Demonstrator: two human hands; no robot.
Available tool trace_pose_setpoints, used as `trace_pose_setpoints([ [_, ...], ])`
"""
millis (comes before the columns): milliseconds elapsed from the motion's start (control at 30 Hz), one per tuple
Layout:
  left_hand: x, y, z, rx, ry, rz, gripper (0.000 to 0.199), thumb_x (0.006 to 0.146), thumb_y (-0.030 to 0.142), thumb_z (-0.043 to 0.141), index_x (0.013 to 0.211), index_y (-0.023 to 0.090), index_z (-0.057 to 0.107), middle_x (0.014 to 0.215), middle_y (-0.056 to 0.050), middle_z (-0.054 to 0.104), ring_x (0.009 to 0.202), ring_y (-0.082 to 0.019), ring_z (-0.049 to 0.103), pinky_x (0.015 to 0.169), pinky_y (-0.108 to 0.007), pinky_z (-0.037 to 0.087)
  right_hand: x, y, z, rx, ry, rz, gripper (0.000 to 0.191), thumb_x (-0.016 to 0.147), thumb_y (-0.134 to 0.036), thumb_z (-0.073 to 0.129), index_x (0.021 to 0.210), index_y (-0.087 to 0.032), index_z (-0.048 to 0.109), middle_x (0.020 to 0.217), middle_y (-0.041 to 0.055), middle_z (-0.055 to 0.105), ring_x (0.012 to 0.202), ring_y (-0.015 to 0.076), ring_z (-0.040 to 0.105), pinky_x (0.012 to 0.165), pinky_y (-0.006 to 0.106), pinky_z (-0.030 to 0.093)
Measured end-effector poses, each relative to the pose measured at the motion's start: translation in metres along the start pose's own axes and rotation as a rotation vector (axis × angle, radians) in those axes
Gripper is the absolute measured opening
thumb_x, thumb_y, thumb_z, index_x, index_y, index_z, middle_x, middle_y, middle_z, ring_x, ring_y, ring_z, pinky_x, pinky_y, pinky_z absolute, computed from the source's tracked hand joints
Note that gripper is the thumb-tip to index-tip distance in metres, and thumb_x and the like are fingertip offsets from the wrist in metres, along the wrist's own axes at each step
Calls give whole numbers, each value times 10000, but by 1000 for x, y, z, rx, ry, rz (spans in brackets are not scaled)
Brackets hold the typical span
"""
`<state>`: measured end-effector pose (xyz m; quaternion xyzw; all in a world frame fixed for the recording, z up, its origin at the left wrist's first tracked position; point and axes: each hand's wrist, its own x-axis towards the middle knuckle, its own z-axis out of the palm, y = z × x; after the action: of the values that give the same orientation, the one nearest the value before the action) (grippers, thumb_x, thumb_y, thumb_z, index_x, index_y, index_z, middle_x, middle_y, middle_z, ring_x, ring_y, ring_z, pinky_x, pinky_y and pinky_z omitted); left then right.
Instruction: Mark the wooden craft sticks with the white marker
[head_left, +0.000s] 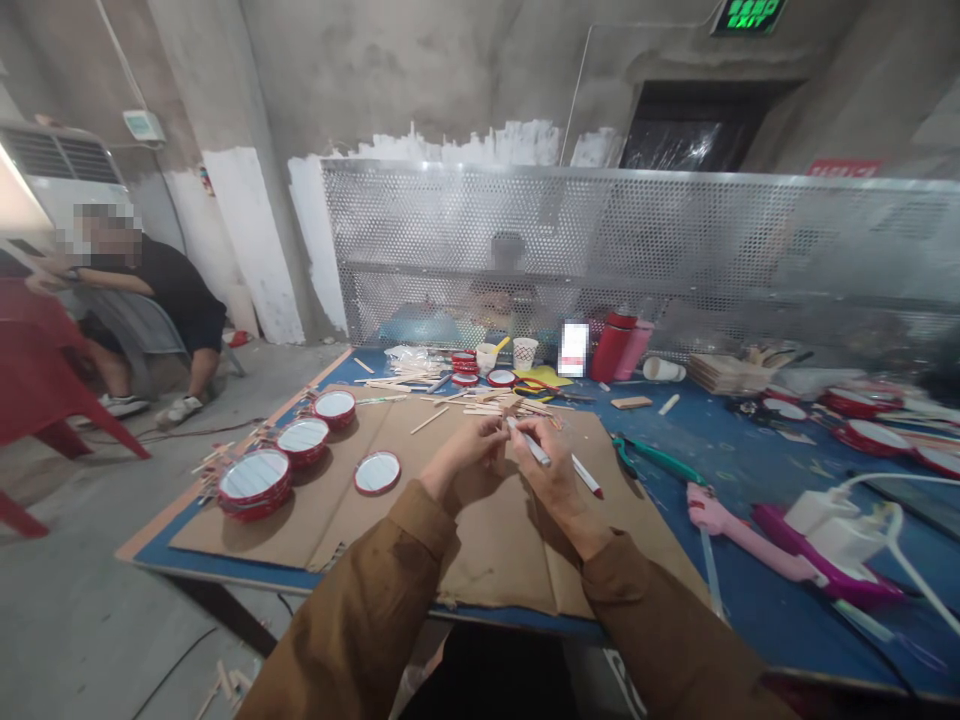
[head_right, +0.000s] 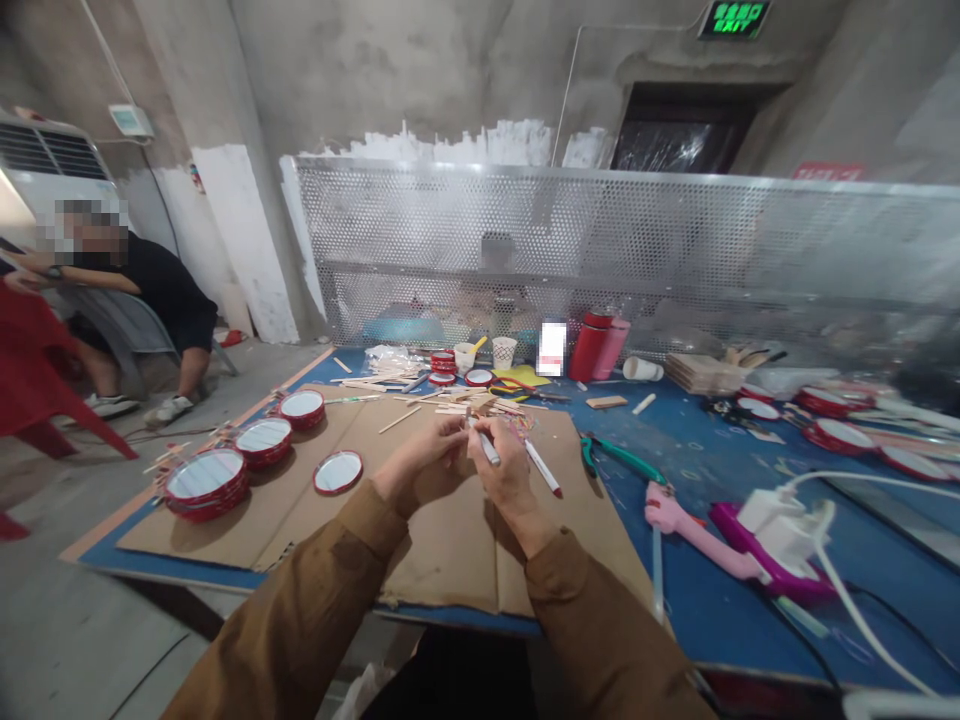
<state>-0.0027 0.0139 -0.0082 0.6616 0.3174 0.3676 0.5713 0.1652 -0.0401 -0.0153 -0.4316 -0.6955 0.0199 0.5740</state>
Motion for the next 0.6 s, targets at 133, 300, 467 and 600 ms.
trace_pose_setpoints([
  [133, -1, 0, 0, 2, 8, 9, 364, 949, 503, 843, 897, 185, 674, 578, 32, 580, 485, -96, 492, 517, -239, 358, 1, -1, -1, 1, 4, 6, 171, 1032, -385, 606, 940, -272, 696, 905, 62, 799, 857, 261, 742, 851, 413, 607],
  [300, 1, -2, -1, 23, -12, 5, 382, 955, 524, 824, 925, 186, 649, 567, 45, 577, 470, -103, 500, 514, -242, 373, 2, -4, -1, 23, 42, 9, 183, 1021, -410, 629, 938, -265, 704, 886, 55, 789, 833, 248, 733, 826, 395, 612],
  [467, 2, -3, 0, 44, 12, -7, 351, 973, 493, 792, 922, 197, 609, 592, 71, 564, 452, -94, 496, 492, -228, 384, 4, -3, -1, 77, 114, 97, 218, 1026, -450, 631, 942, -267, 714, 802, 28, 749, 715, 221, 686, 726, 362, 607],
  [600, 2, -4, 1, -25, 55, 7, 351, 985, 508, 771, 976, 209, 589, 674, 56, 614, 477, -105, 561, 505, -234, 432, 6, 3, -1, 102, 92, 108, 253, 1025, -500, 643, 976, -269, 736, 813, 30, 755, 668, 216, 676, 655, 357, 606],
])
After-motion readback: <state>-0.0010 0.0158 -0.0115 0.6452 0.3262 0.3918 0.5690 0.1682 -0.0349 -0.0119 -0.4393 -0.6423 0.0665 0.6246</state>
